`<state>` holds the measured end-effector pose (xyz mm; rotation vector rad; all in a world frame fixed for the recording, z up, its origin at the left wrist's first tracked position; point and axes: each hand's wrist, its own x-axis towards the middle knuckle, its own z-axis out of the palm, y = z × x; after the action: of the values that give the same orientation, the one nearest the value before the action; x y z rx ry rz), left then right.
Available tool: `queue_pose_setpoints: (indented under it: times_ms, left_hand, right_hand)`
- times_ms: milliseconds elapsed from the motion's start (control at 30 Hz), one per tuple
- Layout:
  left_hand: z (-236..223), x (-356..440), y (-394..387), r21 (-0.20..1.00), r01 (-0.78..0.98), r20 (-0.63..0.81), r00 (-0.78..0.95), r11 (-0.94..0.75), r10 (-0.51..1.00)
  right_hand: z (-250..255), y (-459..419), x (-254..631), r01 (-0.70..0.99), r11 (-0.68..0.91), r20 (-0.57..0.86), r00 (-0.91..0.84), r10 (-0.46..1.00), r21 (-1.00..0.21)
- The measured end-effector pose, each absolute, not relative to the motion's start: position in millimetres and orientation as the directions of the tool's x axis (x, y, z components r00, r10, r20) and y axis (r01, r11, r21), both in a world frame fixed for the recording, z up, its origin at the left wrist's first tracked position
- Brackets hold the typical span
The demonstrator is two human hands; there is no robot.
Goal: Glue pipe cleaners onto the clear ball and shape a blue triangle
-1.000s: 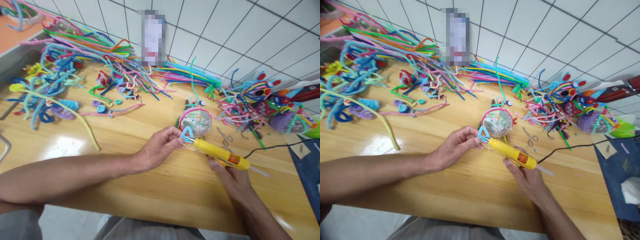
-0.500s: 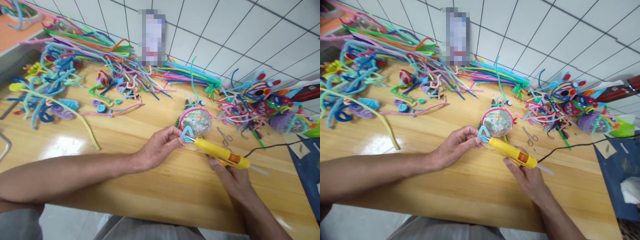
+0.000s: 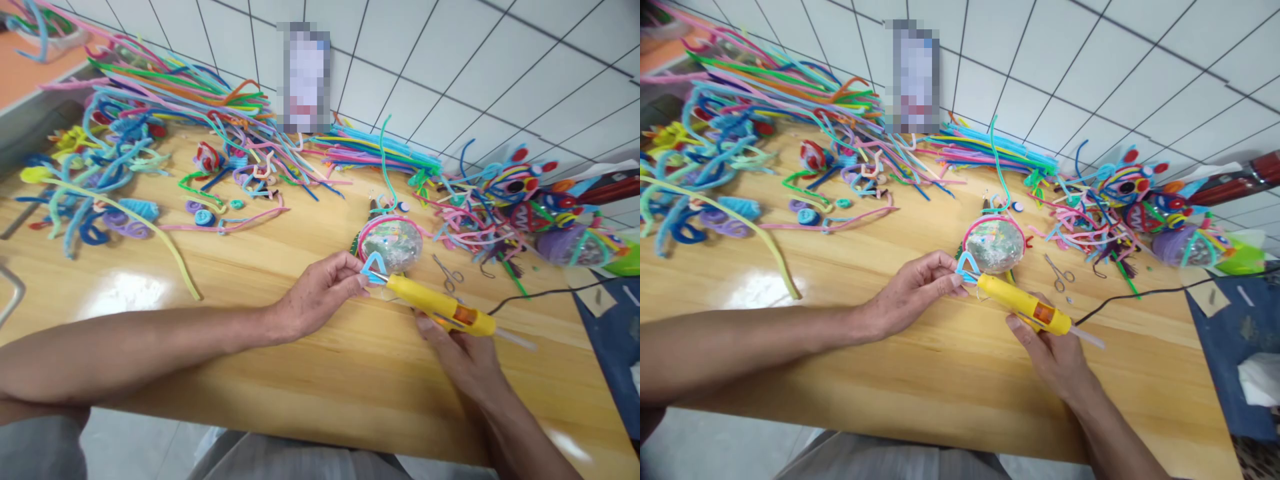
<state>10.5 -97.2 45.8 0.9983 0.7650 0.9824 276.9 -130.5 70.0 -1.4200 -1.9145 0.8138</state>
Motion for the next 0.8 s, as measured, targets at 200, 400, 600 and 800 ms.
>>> queue_pose_setpoints:
  times_ms: [200, 400, 600, 800]
  left_hand:
    - [45.2, 9.9, -96.3, 0.927, -0.313, -0.079, 0.375, 0.206, 0.924]
    - [44.1, 9.5, -96.9, 0.936, -0.289, -0.083, 0.372, 0.200, 0.924]
    - [43.3, 10.7, -96.4, 0.935, -0.295, -0.077, 0.371, 0.197, 0.925]
    - [44.5, 10.8, -97.3, 0.927, -0.308, -0.086, 0.379, 0.214, 0.921]
  right_hand:
    - [73.1, -132.0, 271.9, 0.534, 0.199, 0.094, -0.216, 0.972, -0.822]
    - [74.7, -130.1, 274.0, 0.589, 0.288, 0.170, -0.248, 0.954, -0.755]
    - [75.5, -130.0, 275.8, 0.640, 0.353, 0.198, -0.304, 0.932, -0.682]
    - [78.2, -130.8, 274.4, 0.665, 0.347, 0.185, -0.304, 0.935, -0.661]
